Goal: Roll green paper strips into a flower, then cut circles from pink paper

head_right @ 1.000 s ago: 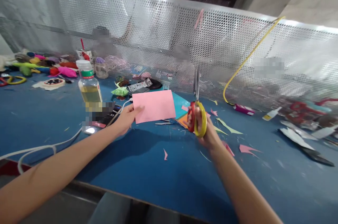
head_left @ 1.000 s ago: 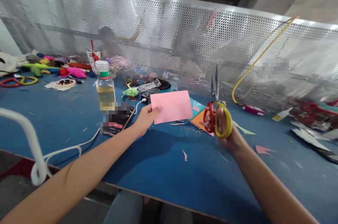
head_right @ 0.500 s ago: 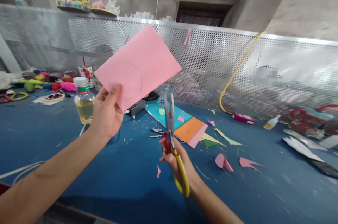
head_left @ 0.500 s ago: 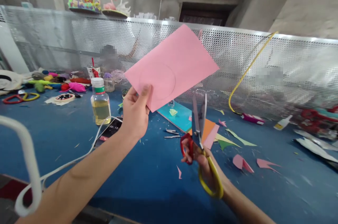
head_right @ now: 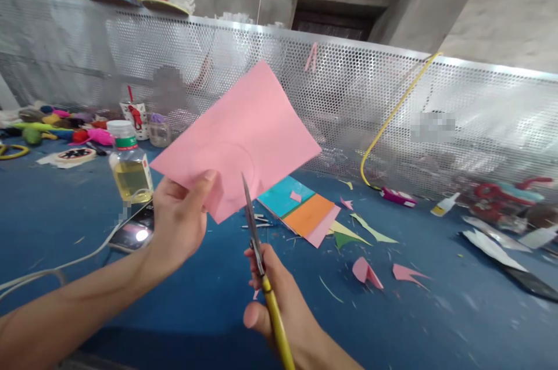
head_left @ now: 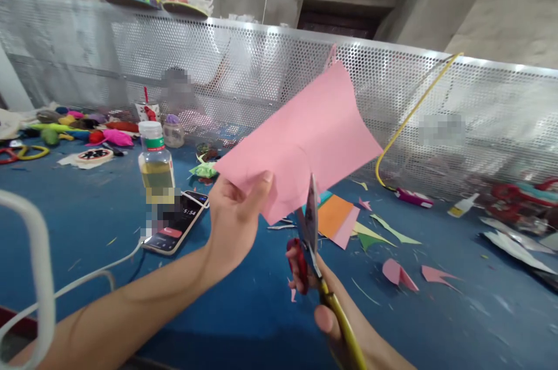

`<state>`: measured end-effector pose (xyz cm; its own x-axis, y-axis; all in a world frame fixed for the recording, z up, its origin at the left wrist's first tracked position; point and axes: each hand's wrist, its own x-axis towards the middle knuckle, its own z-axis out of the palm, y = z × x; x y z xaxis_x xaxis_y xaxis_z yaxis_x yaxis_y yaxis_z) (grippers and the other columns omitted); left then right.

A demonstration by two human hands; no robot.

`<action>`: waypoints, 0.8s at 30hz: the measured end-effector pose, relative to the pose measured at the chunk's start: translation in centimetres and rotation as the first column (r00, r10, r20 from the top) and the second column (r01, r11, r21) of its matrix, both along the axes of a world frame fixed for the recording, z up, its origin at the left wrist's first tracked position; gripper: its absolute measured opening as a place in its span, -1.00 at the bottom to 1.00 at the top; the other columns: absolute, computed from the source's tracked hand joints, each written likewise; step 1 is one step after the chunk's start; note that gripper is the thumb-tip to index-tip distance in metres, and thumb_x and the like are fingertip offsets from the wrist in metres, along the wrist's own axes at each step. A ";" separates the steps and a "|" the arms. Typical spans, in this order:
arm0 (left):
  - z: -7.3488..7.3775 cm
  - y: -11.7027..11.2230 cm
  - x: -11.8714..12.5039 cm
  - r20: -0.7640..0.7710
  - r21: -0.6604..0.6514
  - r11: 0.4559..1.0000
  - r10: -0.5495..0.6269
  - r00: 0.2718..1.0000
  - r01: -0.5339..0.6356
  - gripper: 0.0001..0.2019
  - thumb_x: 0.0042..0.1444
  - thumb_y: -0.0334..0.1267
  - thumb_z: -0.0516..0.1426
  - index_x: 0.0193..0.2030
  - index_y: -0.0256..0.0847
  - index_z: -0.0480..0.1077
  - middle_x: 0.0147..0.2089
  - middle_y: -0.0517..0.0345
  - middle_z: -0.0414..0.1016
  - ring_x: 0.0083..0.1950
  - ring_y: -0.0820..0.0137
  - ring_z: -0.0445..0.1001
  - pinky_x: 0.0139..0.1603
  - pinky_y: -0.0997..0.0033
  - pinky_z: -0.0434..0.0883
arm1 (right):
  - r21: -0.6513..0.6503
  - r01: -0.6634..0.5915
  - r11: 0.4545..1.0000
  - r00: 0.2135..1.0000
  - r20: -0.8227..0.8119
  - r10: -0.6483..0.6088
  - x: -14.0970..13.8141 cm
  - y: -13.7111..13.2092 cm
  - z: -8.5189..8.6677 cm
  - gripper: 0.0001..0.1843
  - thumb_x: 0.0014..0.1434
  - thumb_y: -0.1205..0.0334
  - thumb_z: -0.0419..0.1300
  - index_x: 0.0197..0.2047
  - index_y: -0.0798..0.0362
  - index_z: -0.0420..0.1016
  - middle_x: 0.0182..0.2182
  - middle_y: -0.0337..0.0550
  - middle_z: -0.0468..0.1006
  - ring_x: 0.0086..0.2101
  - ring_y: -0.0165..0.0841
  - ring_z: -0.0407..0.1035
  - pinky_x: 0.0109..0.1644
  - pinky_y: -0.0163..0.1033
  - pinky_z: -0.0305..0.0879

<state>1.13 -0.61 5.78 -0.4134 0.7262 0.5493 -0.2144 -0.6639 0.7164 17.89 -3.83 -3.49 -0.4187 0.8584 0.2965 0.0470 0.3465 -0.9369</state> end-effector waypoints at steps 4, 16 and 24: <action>-1.3 -0.3 0.2 -0.102 -0.045 0.999 0.015 0.995 -0.019 -0.85 0.00 -0.19 0.25 -0.33 -0.21 0.48 -0.35 0.17 0.55 -0.33 0.43 0.47 -0.33 0.49 0.46 | -0.062 0.052 0.997 0.995 -0.084 -0.057 -0.3 -0.2 -0.1 -0.10 -0.29 -0.56 0.09 -0.02 -0.10 0.34 -0.28 -0.16 0.31 -0.38 -0.31 0.19 -0.21 -0.14 0.31; -2.5 -0.8 -0.4 -0.127 -0.150 0.986 -0.093 0.988 0.074 -0.77 -0.19 -0.34 0.36 -0.33 -0.27 0.52 -0.30 0.11 0.55 -0.25 0.35 0.49 -0.27 0.41 0.52 | -0.161 0.045 0.986 0.988 -0.140 -0.068 -0.6 -0.1 0.2 -0.17 -0.30 -0.54 0.12 -0.13 -0.09 0.38 -0.41 -0.25 0.22 -0.49 -0.41 0.05 -0.47 -0.29 0.14; -2.4 -1.0 -0.1 -0.111 -0.128 0.986 -0.120 0.987 0.106 -0.78 -0.14 -0.34 0.33 -0.29 -0.27 0.51 -0.34 0.12 0.54 -0.31 0.35 0.51 -0.30 0.38 0.54 | -0.143 0.070 0.987 0.995 -0.061 -0.079 -0.8 -0.4 1.4 -0.19 -0.29 -0.60 0.03 -0.21 -0.10 0.37 -0.49 -0.24 0.25 -0.52 -0.35 0.08 -0.47 -0.22 0.14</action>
<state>1.01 -1.64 3.40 -0.2628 0.8288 0.4939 -0.1925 -0.5467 0.8149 17.09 -4.25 -2.14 -0.3355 0.9215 0.1957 0.0034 0.2089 -0.9779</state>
